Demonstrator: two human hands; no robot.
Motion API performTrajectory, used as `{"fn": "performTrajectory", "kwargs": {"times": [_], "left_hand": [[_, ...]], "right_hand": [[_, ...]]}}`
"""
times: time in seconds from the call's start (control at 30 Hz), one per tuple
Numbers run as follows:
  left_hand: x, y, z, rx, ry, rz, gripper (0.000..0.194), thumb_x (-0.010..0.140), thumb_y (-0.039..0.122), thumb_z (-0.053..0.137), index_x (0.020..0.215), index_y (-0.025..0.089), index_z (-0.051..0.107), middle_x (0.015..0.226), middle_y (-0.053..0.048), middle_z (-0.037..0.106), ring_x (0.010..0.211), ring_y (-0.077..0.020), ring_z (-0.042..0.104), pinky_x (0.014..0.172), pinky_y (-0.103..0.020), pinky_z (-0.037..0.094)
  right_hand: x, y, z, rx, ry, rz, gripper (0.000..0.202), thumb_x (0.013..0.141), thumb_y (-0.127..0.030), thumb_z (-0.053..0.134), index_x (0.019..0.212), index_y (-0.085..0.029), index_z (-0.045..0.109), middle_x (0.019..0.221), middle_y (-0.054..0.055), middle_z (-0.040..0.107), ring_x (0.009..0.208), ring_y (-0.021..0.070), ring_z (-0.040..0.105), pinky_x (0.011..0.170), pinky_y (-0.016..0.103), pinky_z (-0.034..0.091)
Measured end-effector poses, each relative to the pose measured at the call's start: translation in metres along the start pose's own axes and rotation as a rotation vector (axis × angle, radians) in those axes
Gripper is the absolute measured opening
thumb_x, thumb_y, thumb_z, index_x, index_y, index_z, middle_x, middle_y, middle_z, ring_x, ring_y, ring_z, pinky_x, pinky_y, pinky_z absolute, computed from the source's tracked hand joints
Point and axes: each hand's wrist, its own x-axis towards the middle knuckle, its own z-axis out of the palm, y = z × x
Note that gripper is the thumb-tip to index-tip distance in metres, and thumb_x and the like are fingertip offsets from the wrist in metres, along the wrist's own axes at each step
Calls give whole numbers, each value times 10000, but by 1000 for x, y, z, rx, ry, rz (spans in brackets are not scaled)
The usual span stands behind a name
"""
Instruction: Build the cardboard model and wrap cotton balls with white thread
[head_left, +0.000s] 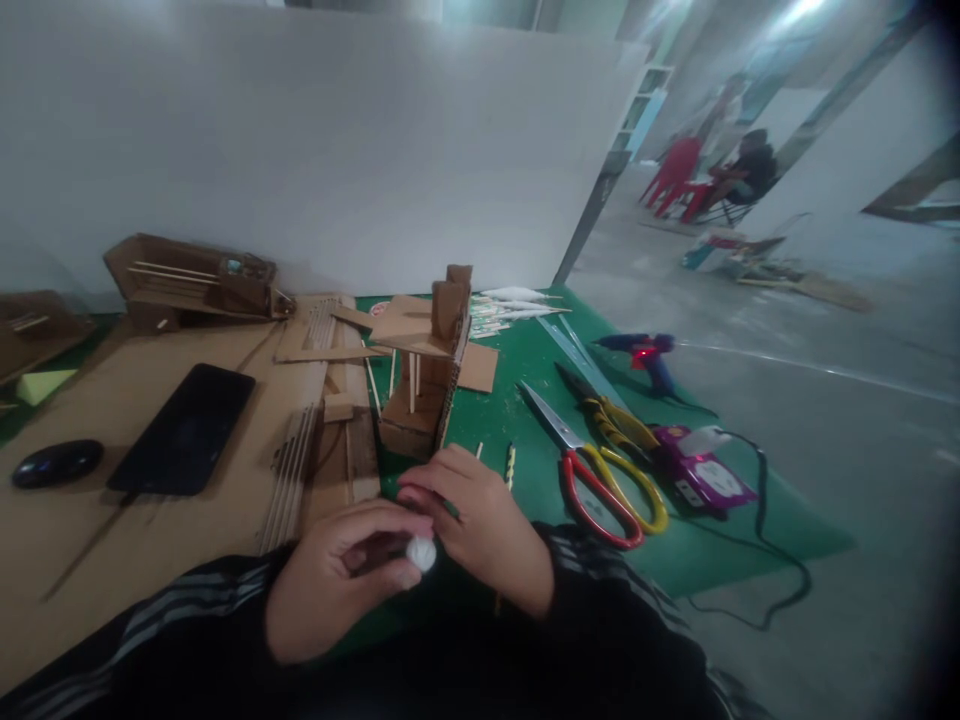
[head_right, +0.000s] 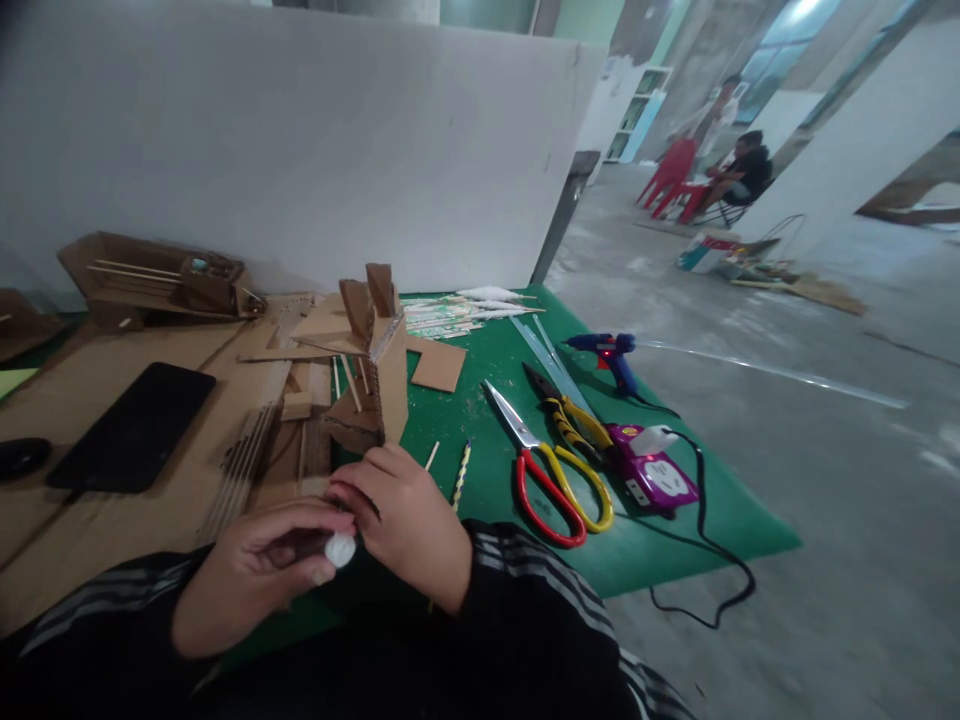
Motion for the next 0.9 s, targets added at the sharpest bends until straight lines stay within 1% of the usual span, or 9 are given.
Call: {"fn": "performTrajectory", "kwargs": {"times": [0.13, 0.27, 0.37, 0.5, 0.57, 0.63, 0.7, 0.83, 0.9], "left_hand": [[2, 2, -1, 64, -15, 63, 230, 806, 196, 737, 1023, 265, 772, 1017, -80, 680, 988, -207, 651, 839, -266, 554], [5, 4, -3, 138, 7, 109, 197, 795, 217, 747, 982, 258, 791, 996, -82, 621, 952, -202, 633, 796, -263, 554], [6, 4, -4, 125, 28, 106, 199, 819, 217, 719, 1001, 261, 786, 1040, -91, 654, 983, -215, 651, 811, -277, 564], [7, 3, -4, 130, 120, 103, 187, 793, 210, 739, 971, 242, 789, 1023, -92, 732, 976, -225, 685, 830, -286, 578], [6, 2, -4, 141, 166, 96, 176, 783, 214, 747, 953, 237, 787, 1002, -81, 742, 940, -212, 696, 812, -267, 580], [6, 0, -5, 146, 193, 80, 160, 793, 229, 739, 948, 232, 779, 998, -72, 738, 911, -200, 699, 792, -254, 579], [6, -1, -6, 158, 217, 69, 156, 812, 248, 722, 960, 224, 765, 1011, -66, 727, 916, -197, 693, 799, -257, 571], [7, -2, -9, 210, 286, 54, 181, 851, 284, 681, 1012, 203, 696, 1015, -63, 699, 933, -195, 671, 838, -288, 544], [6, -2, -8, 184, 308, 31, 198, 866, 294, 664, 1038, 199, 638, 1043, -70, 688, 972, -207, 665, 851, -308, 539]], "right_hand": [[-5, 1, 4, 18, 5, 75, 194, 985, -213, 508, 928, -159, 685, 790, 49, 650, 766, 170, 544, 686, 278, 442], [-9, 2, 5, 16, 16, 120, 199, 986, -224, 501, 914, -170, 679, 813, 52, 654, 773, 174, 553, 693, 288, 445], [-10, 1, 5, 13, 19, 139, 208, 989, -221, 487, 913, -168, 673, 815, 57, 651, 772, 177, 554, 684, 292, 448], [-16, -2, 12, 20, 8, 163, 190, 980, -190, 476, 927, -169, 657, 810, 57, 651, 771, 181, 552, 687, 297, 451], [-20, -5, 18, 9, 1, 194, 179, 972, -169, 475, 912, -168, 644, 789, 51, 641, 748, 181, 541, 672, 296, 442], [-25, -9, 24, -13, 16, 222, 193, 972, -163, 468, 856, -168, 622, 756, 46, 618, 715, 181, 522, 640, 293, 422], [-29, -14, 28, -11, 32, 230, 211, 975, -162, 460, 819, -171, 602, 747, 44, 602, 702, 180, 510, 625, 293, 408], [-37, -23, 26, 55, 12, 224, 205, 983, -163, 461, 831, -180, 597, 759, 36, 600, 725, 176, 511, 645, 288, 409], [-41, -26, 21, 75, -3, 209, 204, 983, -159, 460, 832, -179, 596, 750, 34, 596, 725, 175, 508, 640, 285, 405]]}}
